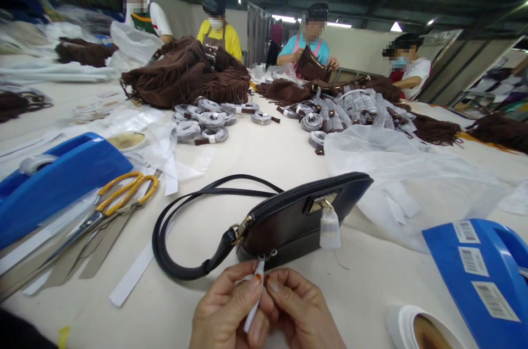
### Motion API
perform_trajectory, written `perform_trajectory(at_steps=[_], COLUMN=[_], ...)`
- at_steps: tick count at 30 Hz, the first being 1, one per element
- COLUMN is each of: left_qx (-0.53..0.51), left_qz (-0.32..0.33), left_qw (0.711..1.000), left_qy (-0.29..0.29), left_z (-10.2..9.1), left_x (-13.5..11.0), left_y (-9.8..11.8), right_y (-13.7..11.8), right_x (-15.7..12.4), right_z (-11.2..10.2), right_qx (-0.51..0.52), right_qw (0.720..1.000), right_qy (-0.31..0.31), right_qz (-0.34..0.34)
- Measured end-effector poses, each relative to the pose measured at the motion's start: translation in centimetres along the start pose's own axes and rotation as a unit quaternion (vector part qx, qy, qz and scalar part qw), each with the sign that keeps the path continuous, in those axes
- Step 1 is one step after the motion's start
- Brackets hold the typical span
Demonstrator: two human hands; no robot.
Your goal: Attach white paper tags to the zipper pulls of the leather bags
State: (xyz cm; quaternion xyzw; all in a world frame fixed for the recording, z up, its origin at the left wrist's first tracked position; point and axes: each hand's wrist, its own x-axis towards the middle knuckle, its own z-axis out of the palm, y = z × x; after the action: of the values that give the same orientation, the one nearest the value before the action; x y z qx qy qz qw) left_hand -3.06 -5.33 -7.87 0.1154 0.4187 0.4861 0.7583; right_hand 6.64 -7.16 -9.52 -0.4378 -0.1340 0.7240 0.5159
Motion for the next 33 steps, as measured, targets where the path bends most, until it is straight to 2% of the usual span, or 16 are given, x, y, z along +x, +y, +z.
perform_trajectory(at_steps=[4,6,8,11,14,17,18,19,23,27,28,30,33], left_qx=[0.089,0.166,0.251,0.367,0.469,0.569,0.589,0.598,0.582,0.592,0.585,0.559,0.501], left_qz=[0.114,0.193,0.280,0.422,0.538,0.582,0.587,0.592,0.604,0.602,0.600,0.585,0.525], left_qw=[0.988,0.965,0.925,0.829,0.700,0.579,0.552,0.537,0.542,0.531,0.543,0.588,0.686], left_qy=[0.058,0.067,0.056,0.025,0.029,0.052,0.058,0.062,0.054,0.070,0.058,0.016,-0.045], left_z=[0.0,-0.2,-0.5,-1.4,-2.5,-3.0,-3.0,-2.9,-2.6,-3.3,-3.5,-3.6,-3.3], left_x=[-0.2,-0.2,-0.2,0.2,0.9,1.4,1.5,1.5,1.4,1.9,2.0,2.1,1.9], left_y=[-0.6,-0.7,-0.6,-0.8,-1.3,-1.6,-1.6,-1.6,-1.5,-1.4,-1.2,-0.7,0.4], right_y=[0.3,0.5,0.7,0.6,0.1,-0.3,-0.3,-0.4,-0.4,-0.6,-0.7,-0.8,-0.7], right_x=[-0.2,-0.1,-0.1,-0.2,-0.3,-0.3,-0.2,-0.1,0.1,0.1,0.1,0.2,0.6], right_z=[-0.5,-0.8,-1.1,-1.2,-1.0,-0.8,-0.8,-0.8,-0.8,-0.7,-0.6,-0.6,-0.4], right_qx=[-0.062,-0.080,-0.099,-0.122,-0.157,-0.188,-0.192,-0.194,-0.195,-0.217,-0.226,-0.248,-0.294], right_qw=[0.997,0.995,0.991,0.986,0.974,0.962,0.961,0.960,0.960,0.950,0.946,0.934,0.900], right_qy=[0.008,0.023,0.038,0.060,0.094,0.111,0.111,0.108,0.105,0.120,0.125,0.127,0.131], right_qz=[-0.037,-0.062,-0.078,-0.098,-0.132,-0.163,-0.168,-0.170,-0.170,-0.188,-0.197,-0.225,-0.292])
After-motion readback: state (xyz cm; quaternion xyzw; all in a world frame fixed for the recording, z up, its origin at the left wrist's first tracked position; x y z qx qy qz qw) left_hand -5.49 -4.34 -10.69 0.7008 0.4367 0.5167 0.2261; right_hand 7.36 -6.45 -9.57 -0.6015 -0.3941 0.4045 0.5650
